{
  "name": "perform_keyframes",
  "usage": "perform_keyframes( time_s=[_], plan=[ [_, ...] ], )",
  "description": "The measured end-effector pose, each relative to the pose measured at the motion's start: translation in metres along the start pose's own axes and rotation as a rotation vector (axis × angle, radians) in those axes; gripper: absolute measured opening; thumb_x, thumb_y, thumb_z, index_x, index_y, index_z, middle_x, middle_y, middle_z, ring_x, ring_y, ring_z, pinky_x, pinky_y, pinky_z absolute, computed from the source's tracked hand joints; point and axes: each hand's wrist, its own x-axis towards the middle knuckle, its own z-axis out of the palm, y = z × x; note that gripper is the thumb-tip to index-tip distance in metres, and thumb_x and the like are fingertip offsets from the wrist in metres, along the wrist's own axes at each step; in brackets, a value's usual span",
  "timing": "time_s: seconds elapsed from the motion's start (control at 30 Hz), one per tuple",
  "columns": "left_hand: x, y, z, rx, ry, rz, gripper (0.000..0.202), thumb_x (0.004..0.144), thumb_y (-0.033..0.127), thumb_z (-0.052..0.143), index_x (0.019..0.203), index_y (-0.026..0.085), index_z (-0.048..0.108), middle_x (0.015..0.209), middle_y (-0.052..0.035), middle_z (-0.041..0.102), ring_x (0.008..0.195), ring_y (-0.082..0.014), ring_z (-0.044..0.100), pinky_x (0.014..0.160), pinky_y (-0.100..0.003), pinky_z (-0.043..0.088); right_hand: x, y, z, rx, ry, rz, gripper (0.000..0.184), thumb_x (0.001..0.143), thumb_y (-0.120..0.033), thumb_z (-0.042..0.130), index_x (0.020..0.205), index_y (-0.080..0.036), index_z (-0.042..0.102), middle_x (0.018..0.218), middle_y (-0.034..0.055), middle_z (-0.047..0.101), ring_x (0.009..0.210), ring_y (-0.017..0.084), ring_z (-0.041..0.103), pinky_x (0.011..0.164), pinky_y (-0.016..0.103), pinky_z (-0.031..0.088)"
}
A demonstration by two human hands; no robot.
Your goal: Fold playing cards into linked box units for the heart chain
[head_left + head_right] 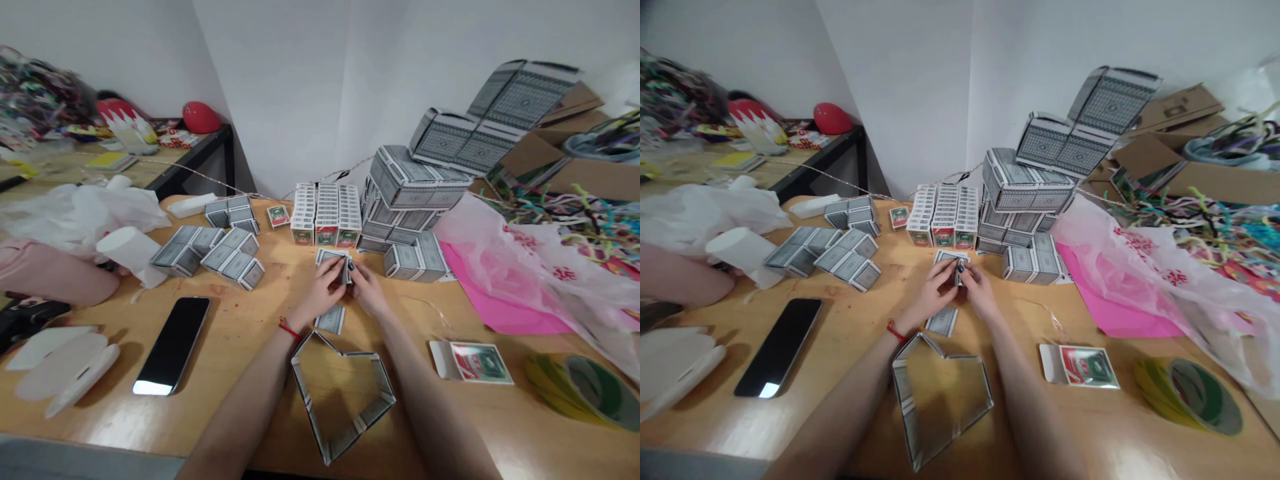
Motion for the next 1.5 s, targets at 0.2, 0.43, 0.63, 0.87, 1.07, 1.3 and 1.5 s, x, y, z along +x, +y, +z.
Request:
perform_keyframes(
  time_s=[0.2, 0.43, 0.63, 0.87, 1.07, 1.3, 1.5],
  plan=[
    [0.000, -0.001, 0.001, 0.008, -0.022, 0.024, 0.048, 0.081, 0.020, 0.047, 0.128, 0.024, 0.039, 0.133, -0.0090, 0.038, 0.124, -0.0211, 0.035, 0.105, -0.041, 0.031, -0.001, -0.002, 0.002, 0.038, -0.010, 0.021, 0.034, 0.064, -0.040, 0.068, 0.091, -0.022, 0.059, 0.088, 0.0005, 0.064, 0.077, 0.014, 0.059, 0.070, 0.028, 0.048],
    [-0.001, 0.001, 0.003, -0.005, -0.005, 0.036, 0.047, 0.081, 0.018, 0.045, 0.127, 0.024, 0.041, 0.133, -0.0080, 0.038, 0.124, -0.0200, 0.035, 0.105, -0.040, 0.031, -0.003, -0.006, 0.005, 0.078, -0.001, 0.019, 0.032, 0.064, -0.035, 0.070, 0.091, -0.023, 0.059, 0.089, -0.0003, 0.064, 0.077, 0.013, 0.059, 0.070, 0.026, 0.047],
    [-0.001, 0.008, -0.003, -0.071, -0.015, 0.082, 0.054, 0.077, 0.015, 0.049, 0.129, 0.024, 0.039, 0.135, -0.0086, 0.036, 0.125, -0.0219, 0.034, 0.106, -0.041, 0.030, -0.004, -0.007, 0.006, 0.083, 0.029, 0.004, 0.035, 0.062, -0.033, 0.072, 0.092, -0.022, 0.059, 0.084, 0.0005, 0.065, 0.072, 0.013, 0.060, 0.069, 0.027, 0.049],
    [0.001, 0.006, -0.007, -0.283, 0.117, -0.004, 0.037, 0.080, 0.022, 0.048, 0.117, 0.022, 0.053, 0.126, -0.0083, 0.047, 0.119, -0.0217, 0.041, 0.102, -0.042, 0.033, -0.002, -0.006, 0.003, -0.061, 0.075, -0.123, 0.050, 0.060, -0.033, 0.072, 0.105, -0.022, 0.053, 0.094, 0.0034, 0.063, 0.083, 0.017, 0.060, 0.073, 0.029, 0.049],
    [0.004, 0.000, -0.002, -0.744, 0.162, -0.451, 0.034, 0.080, 0.035, 0.049, 0.109, 0.018, 0.056, 0.106, -0.0087, 0.060, 0.090, -0.0186, 0.058, 0.078, -0.037, 0.050, -0.004, -0.003, 0.005, -0.375, 0.083, -0.451, 0.073, 0.056, -0.026, 0.075, 0.121, -0.024, 0.042, 0.114, 0.0070, 0.055, 0.105, 0.021, 0.052, 0.091, 0.035, 0.042],
    [0.007, 0.005, -0.009, -1.078, 0.002, -0.703, 0.035, 0.072, 0.029, 0.062, 0.104, 0.014, 0.058, 0.101, -0.0108, 0.063, 0.079, -0.0157, 0.062, 0.072, -0.033, 0.053, -0.009, -0.001, 0.007, -0.488, 0.004, -0.479, 0.075, 0.057, -0.029, 0.075, 0.123, -0.025, 0.041, 0.116, 0.0095, 0.053, 0.108, 0.024, 0.051, 0.091, 0.040, 0.041],
    [0.009, -0.002, -0.013, -1.045, 0.033, -0.627, 0.035, 0.068, 0.024, 0.068, 0.101, 0.014, 0.060, 0.106, -0.0101, 0.062, 0.092, -0.0178, 0.060, 0.087, -0.037, 0.046, -0.005, -0.003, 0.001, -0.370, 0.059, -0.374, 0.062, 0.060, -0.030, 0.073, 0.117, -0.025, 0.047, 0.110, 0.0070, 0.056, 0.100, 0.020, 0.056, 0.088, 0.037, 0.044]
  ],
)
